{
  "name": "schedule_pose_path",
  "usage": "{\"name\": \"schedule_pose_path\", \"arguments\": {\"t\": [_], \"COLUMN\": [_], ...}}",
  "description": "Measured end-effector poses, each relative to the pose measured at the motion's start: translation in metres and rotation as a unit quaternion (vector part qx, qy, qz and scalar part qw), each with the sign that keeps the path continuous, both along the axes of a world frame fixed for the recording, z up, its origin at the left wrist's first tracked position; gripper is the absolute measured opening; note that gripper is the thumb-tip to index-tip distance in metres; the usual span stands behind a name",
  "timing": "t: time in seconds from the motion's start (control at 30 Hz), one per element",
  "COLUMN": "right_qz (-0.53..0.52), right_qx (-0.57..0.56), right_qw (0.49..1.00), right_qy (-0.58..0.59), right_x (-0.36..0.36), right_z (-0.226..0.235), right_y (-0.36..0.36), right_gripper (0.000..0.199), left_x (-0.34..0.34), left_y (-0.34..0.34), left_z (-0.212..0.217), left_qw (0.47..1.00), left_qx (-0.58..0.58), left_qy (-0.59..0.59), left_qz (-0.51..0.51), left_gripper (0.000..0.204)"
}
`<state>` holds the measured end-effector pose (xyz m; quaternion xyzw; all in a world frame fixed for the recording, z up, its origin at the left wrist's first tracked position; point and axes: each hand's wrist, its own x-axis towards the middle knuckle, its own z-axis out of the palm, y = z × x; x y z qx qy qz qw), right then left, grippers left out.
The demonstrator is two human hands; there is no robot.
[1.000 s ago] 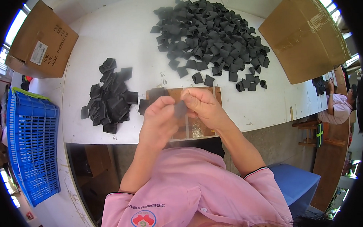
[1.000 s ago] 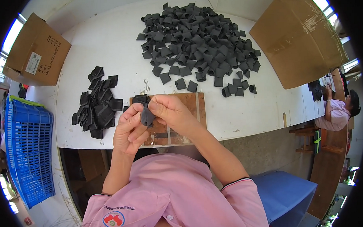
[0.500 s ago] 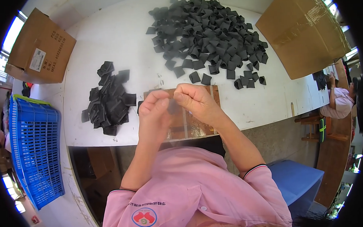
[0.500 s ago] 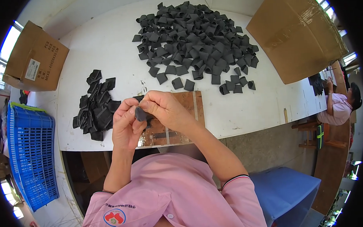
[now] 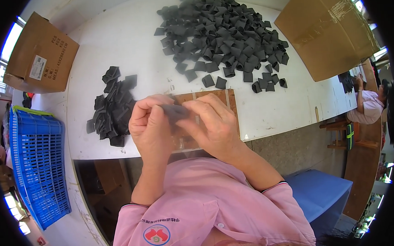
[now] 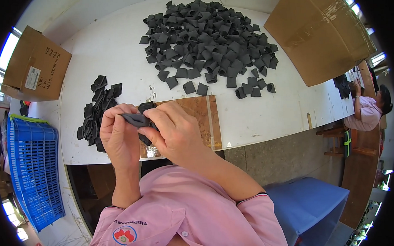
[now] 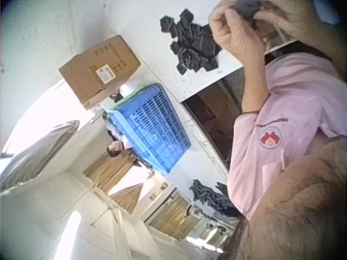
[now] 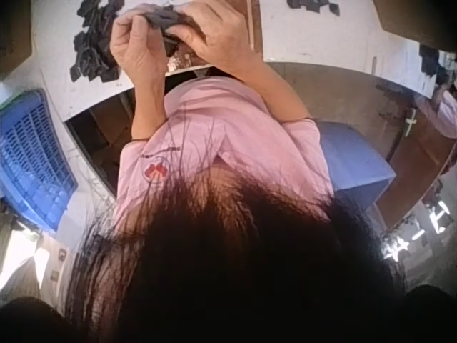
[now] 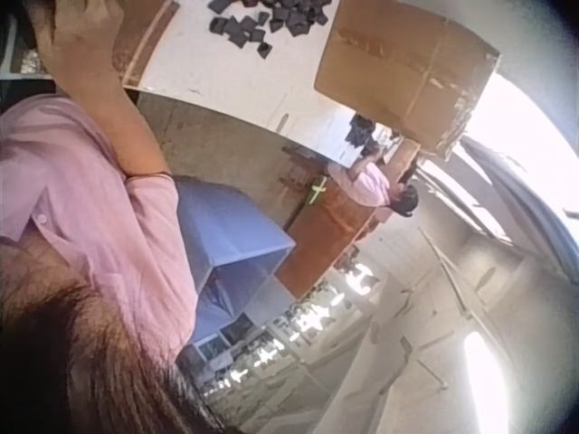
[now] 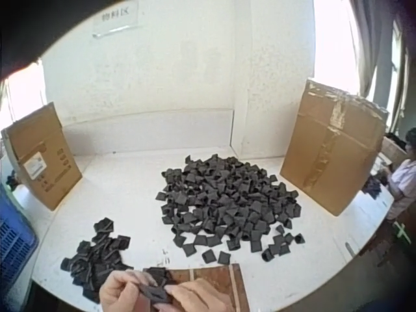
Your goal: Inspecting and sorting small black square rubber or plastic parts at a workshop table.
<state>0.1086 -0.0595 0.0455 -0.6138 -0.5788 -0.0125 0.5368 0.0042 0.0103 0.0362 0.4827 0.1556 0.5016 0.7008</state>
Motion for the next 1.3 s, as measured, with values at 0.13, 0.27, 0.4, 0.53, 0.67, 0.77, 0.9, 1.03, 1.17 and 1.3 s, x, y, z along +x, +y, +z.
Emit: {"name": "schedule_pose_path", "arguments": {"t": [0.13,0.27,0.4,0.53,0.67,0.77,0.9,1.03,1.17,1.3], "right_qz": [-0.009,0.021,0.022,0.039,0.052,0.049,0.054,0.129,0.176,0.197], "right_qx": [-0.002,0.000,0.000,-0.015,-0.038,-0.001,-0.039,0.000,-0.091,-0.103], "right_qw": [1.000,0.998,0.996,0.997,0.993,0.995,0.987,0.830,0.676,0.613], "right_qy": [0.019,0.055,0.087,0.071,0.098,0.082,0.143,0.543,0.710,0.758], "right_x": [0.001,0.004,0.003,0.007,0.008,0.010,0.012,0.004,-0.003,-0.011], "right_z": [-0.004,-0.022,-0.021,-0.005,-0.018,-0.021,-0.010,0.006,-0.012,-0.029], "right_y": [0.003,0.003,0.005,0.006,0.006,0.009,0.003,-0.018,-0.031,-0.038], "right_gripper": [0.017,0.015,0.015,0.014,0.013,0.013,0.010,0.010,0.014,0.018], "left_x": [-0.003,-0.006,-0.006,-0.003,-0.003,-0.004,-0.005,-0.014,-0.010,-0.008], "left_y": [-0.001,-0.004,-0.002,0.004,-0.002,0.002,-0.003,-0.017,-0.034,-0.042], "left_z": [-0.008,-0.014,-0.017,-0.012,-0.020,-0.023,-0.017,-0.011,-0.013,-0.017], "left_qw": [0.988,0.992,0.995,0.995,0.994,0.998,0.996,0.998,0.988,0.982], "left_qx": [-0.130,-0.107,-0.097,-0.077,-0.098,-0.058,-0.082,-0.035,0.028,-0.017], "left_qy": [-0.075,-0.045,-0.011,-0.050,-0.025,0.001,0.003,0.039,0.145,0.186], "left_qz": [-0.043,-0.045,-0.017,-0.030,-0.029,-0.015,-0.019,0.034,0.032,0.027], "left_gripper": [0.007,0.008,0.008,0.008,0.008,0.008,0.014,0.032,0.025,0.012]}}
